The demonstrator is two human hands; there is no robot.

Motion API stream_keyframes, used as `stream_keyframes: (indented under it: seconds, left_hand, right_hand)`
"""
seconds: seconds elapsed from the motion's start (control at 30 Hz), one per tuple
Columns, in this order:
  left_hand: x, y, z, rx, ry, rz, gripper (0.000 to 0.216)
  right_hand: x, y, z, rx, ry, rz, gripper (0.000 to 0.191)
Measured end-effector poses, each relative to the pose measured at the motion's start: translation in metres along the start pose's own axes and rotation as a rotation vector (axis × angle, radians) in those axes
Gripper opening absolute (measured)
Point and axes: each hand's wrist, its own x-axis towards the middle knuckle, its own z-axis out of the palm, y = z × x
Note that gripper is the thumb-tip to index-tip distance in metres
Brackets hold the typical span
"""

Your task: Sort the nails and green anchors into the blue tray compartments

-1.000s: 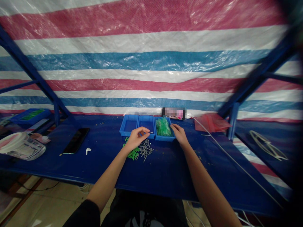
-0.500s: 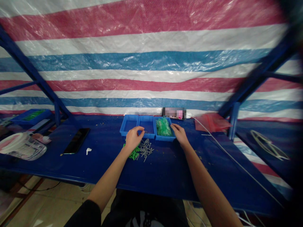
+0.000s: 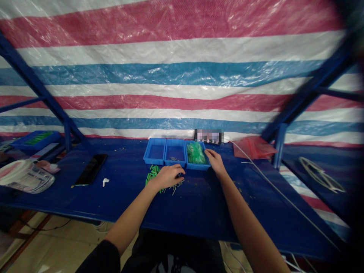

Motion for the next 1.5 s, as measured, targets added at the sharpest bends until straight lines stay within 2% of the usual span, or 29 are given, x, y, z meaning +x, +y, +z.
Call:
stream_keyframes:
  seconds: [0.1, 0.57, 1.0, 1.27, 1.5]
  left_hand:
    - [-0.001, 0.0, 0.0, 0.013, -0.042, -0.001, 0.019]
    - [-0.002, -0.004, -0.005, -0.017, -0.077, 0.009, 0.024]
    - [-0.002, -0.003, -0.005, -0.06, -0.091, -0.007, 0.017]
    - [-0.002, -0.006, -0.01, -0.087, -0.088, -0.015, 0.027]
    - [-0.002, -0.007, -0.009, -0.09, -0.101, -0.005, 0.027]
  right_hand:
    - [-0.001, -0.001, 0.0, -0.008, -0.002, -0.001, 0.041]
    - [-0.001, -0.001, 0.0, -0.009, -0.009, -0.004, 0.042]
    - [0.0, 0.0, 0.0, 0.0, -0.013, -0.009, 0.041]
    - [-0.001, -0.001, -0.001, -0.005, -0.012, -0.012, 0.041]
    - [-0.001, -0.001, -0.001, -0.015, -0.012, -0.011, 0.041]
